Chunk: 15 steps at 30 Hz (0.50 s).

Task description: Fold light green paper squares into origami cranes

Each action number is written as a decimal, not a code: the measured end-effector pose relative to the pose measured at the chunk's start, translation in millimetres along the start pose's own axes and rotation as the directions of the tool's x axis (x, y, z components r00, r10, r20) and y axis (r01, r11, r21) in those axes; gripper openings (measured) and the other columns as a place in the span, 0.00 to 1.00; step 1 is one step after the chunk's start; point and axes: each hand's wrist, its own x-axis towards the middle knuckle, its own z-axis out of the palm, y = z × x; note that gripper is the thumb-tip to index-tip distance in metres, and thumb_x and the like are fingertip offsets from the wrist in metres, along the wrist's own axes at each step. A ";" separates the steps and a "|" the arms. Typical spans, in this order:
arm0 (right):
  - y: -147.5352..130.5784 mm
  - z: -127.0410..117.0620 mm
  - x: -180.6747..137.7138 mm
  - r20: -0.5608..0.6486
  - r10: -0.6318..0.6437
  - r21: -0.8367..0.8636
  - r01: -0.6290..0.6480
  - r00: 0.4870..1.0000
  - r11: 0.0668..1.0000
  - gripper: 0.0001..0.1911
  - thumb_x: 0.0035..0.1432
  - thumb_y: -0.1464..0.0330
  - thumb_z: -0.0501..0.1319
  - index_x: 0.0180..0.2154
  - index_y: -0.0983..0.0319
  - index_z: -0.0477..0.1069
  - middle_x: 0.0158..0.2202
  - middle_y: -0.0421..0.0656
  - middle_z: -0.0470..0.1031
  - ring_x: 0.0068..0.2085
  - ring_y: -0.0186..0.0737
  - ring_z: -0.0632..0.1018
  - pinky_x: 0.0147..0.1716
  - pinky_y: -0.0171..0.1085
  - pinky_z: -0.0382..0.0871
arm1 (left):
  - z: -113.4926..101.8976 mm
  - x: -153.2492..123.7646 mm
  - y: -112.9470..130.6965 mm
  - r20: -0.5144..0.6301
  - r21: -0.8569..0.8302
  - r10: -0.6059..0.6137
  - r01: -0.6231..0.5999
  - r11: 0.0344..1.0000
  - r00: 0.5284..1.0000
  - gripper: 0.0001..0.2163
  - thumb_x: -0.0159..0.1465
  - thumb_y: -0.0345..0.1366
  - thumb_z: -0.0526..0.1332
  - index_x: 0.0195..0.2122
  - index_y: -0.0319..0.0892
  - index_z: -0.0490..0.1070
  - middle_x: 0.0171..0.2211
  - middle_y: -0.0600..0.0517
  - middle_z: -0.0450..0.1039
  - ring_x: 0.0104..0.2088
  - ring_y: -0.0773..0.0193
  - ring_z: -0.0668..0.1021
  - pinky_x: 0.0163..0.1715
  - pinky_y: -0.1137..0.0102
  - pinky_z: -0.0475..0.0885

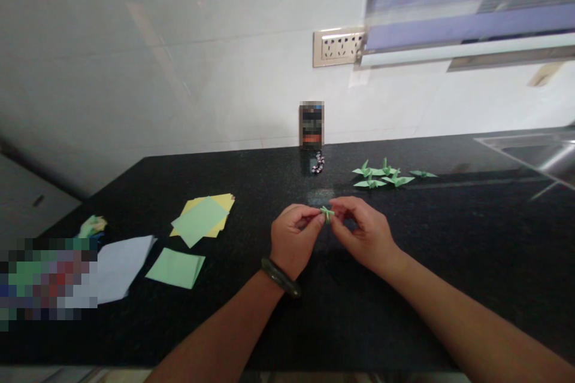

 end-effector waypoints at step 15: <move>-0.5 2.2 -1.9 -0.029 0.021 0.049 -0.019 0.999 0.999 0.12 0.53 0.72 0.57 0.41 0.59 0.65 0.29 0.41 0.72 0.27 0.34 0.73 0.28 0.34 0.69 | -0.4 -0.9 0.5 0.008 0.043 0.054 -0.055 0.998 0.998 0.06 0.54 0.34 0.61 0.33 0.42 0.75 0.31 0.50 0.74 0.31 0.66 0.75 0.30 0.73 0.71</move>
